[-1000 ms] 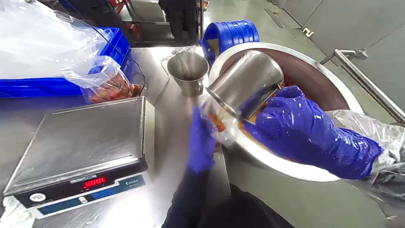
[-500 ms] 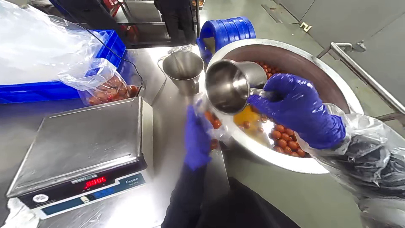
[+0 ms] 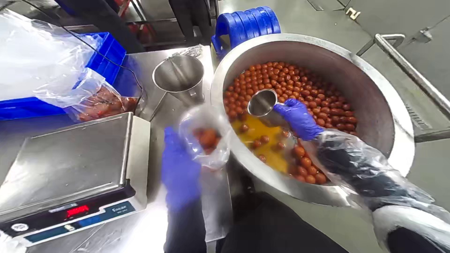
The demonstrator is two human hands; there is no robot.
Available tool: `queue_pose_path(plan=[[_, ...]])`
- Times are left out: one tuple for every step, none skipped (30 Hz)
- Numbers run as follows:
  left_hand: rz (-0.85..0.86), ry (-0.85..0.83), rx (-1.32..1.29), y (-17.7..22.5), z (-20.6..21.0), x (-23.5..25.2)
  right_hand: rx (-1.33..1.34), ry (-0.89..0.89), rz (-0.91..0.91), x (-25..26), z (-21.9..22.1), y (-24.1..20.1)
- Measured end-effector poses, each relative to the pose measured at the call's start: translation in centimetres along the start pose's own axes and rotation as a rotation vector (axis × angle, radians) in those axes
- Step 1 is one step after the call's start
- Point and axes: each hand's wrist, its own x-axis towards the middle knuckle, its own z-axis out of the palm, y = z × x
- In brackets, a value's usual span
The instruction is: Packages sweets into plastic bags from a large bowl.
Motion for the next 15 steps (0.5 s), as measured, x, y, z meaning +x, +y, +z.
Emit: queue_pose_path(plan=[[0.025,0.004,0.007,-0.1,0.1,-0.1,-0.102,-0.048,0.040,1.0,0.7,1.6],[0.050,0.006,0.014,-0.2,0.2,-0.1,-0.215,-0.110,0.071,2.0,1.3,3.1],[0.069,0.005,0.019,-0.4,0.2,-0.1,-0.326,-0.172,0.096,2.8,1.8,4.3],[0.082,0.010,0.027,-0.5,0.2,-0.1,-0.423,-0.226,0.119,3.5,2.5,5.4],[0.089,0.012,0.030,-0.6,0.2,-0.1,-0.499,-0.270,0.135,4.1,3.0,6.3],[0.089,0.012,0.025,-0.6,0.2,0.0,-0.564,-0.299,0.139,4.6,3.5,7.1],[0.088,0.015,0.016,-0.7,0.2,0.1,-0.622,-0.320,0.140,5.1,3.9,7.7],[0.090,0.029,0.015,-0.6,0.4,0.0,-0.674,-0.340,0.130,5.6,4.2,8.2],[0.092,0.064,0.027,-0.5,0.9,0.0,-0.718,-0.356,0.118,5.9,4.5,8.4],[0.090,0.093,0.046,-0.4,1.3,-0.1,-0.754,-0.369,0.108,6.1,4.7,8.5],[0.081,0.097,0.067,-0.4,1.4,-0.2,-0.788,-0.391,0.112,6.0,4.8,8.1],[0.077,0.104,0.067,-0.4,1.6,-0.1,-0.812,-0.424,0.137,5.8,4.7,7.2],[0.084,0.104,0.062,-0.4,1.5,0.0,-0.832,-0.444,0.156,5.6,4.6,6.4],[0.086,0.088,0.051,-0.4,1.4,0.0,-0.840,-0.443,0.159,5.5,4.6,6.1],[0.084,0.095,0.035,-0.3,1.6,0.0,-0.849,-0.437,0.159,5.5,4.7,5.9]])
